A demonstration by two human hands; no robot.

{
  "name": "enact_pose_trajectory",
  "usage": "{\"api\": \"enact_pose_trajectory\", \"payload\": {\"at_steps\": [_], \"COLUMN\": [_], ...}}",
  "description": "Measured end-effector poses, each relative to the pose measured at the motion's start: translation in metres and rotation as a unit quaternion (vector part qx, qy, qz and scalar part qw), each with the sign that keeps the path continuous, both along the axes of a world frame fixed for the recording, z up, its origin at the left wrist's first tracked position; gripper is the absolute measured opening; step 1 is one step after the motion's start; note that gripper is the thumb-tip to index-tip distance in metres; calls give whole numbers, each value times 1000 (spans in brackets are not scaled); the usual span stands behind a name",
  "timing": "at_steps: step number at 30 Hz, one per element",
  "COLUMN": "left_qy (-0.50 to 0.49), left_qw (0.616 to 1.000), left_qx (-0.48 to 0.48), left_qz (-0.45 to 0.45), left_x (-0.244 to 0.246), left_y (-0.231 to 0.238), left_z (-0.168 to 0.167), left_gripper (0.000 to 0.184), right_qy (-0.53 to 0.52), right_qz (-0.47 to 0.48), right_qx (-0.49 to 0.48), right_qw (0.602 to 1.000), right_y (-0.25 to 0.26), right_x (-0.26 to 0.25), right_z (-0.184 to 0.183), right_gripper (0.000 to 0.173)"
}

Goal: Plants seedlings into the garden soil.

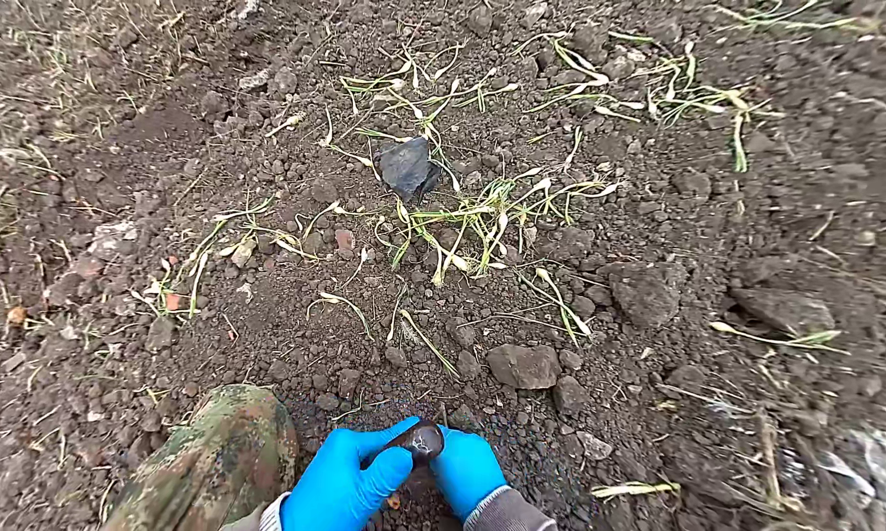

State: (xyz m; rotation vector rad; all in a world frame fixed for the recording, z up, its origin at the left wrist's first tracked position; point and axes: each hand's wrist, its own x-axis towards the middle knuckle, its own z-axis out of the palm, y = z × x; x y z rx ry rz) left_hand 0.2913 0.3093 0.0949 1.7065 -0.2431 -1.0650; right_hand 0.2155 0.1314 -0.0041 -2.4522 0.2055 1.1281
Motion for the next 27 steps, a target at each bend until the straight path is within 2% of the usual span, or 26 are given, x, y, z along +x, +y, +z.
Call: {"api": "enact_pose_trajectory", "payload": {"at_steps": [3,5,7,8,11,13,16,18,20,22,24,25,27], "left_qy": [1,33,66,74,17,-44,-99,-73,-30,17,64,66,33], "left_qw": [996,990,986,984,981,980,991,995,995,989,974,971,978], "left_qx": [-71,-112,-131,-133,-157,-161,-73,-30,-47,-105,-180,-203,-194], "left_qz": [61,82,81,89,108,112,62,60,83,102,121,111,77], "left_x": [-8,-13,-6,-1,7,10,21,31,46,62,77,84,98], "left_y": [20,32,41,44,53,56,67,74,79,87,82,77,62], "left_z": [-2,-23,-36,-32,1,13,-19,-38,-33,-12,24,41,51], "left_gripper": [67,62,62,62,58,66,93,95,77,63,62,61,57], "right_qy": [1,-118,-301,-310,-164,-68,-14,-41,-95,-147,-207,-246,-243], "right_qz": [42,20,-17,-26,7,68,87,44,-7,-55,-64,-50,-18], "right_qx": [18,28,-7,-25,-85,-120,-149,-146,-128,-95,-57,-37,7], "right_qw": [999,992,954,950,983,988,985,987,987,983,975,967,970], "right_y": [3,-8,-22,-29,-47,-47,-38,-41,-46,-45,-45,-46,-49], "right_x": [-3,-15,-10,6,71,104,121,115,97,76,57,49,51], "right_z": [-16,-19,-24,-20,-10,-14,-12,-9,-5,1,3,3,19], "right_gripper": [33,36,27,26,41,44,45,43,33,29,32,27,23]}}
